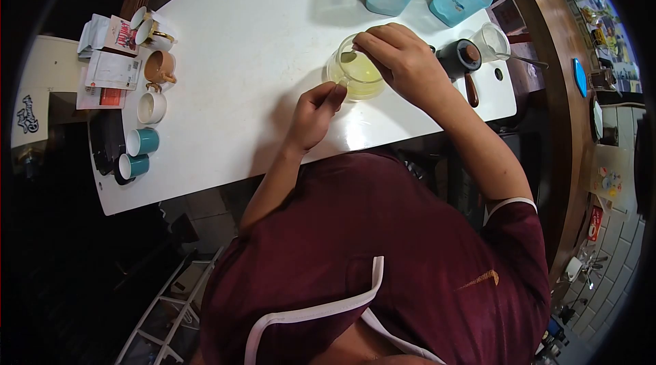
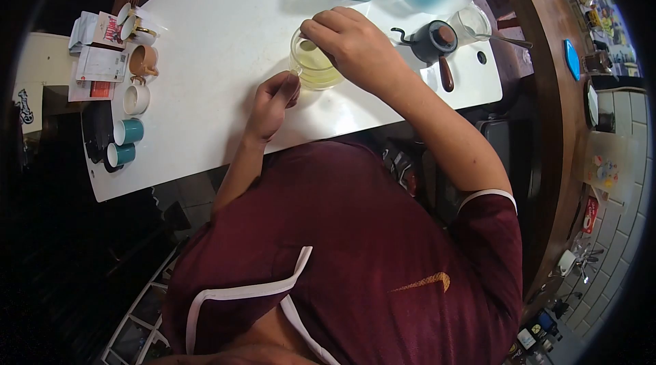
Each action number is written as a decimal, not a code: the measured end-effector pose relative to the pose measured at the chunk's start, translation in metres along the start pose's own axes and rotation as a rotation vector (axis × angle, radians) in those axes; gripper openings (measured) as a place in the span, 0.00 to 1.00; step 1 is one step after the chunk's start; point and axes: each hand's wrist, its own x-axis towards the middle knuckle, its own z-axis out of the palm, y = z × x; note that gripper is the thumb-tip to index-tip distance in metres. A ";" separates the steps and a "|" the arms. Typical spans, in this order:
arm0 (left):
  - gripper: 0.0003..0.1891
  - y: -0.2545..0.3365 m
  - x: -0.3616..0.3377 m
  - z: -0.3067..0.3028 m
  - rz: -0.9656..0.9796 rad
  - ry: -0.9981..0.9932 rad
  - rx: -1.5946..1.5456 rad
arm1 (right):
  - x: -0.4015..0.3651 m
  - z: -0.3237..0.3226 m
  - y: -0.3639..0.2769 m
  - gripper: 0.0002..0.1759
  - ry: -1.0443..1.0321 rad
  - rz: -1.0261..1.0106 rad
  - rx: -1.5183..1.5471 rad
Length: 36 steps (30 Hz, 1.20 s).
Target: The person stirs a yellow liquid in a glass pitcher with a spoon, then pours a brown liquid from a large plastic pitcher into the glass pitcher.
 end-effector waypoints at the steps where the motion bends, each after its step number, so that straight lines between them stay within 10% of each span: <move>1: 0.18 0.000 0.000 0.000 0.007 -0.001 0.000 | 0.000 -0.001 0.001 0.13 -0.019 -0.016 -0.025; 16: 0.19 0.001 0.002 0.005 0.017 -0.006 0.031 | 0.002 -0.005 -0.005 0.06 0.024 0.276 0.165; 36: 0.18 0.000 0.002 0.004 0.016 -0.022 -0.015 | 0.004 -0.006 0.002 0.07 -0.033 0.168 0.150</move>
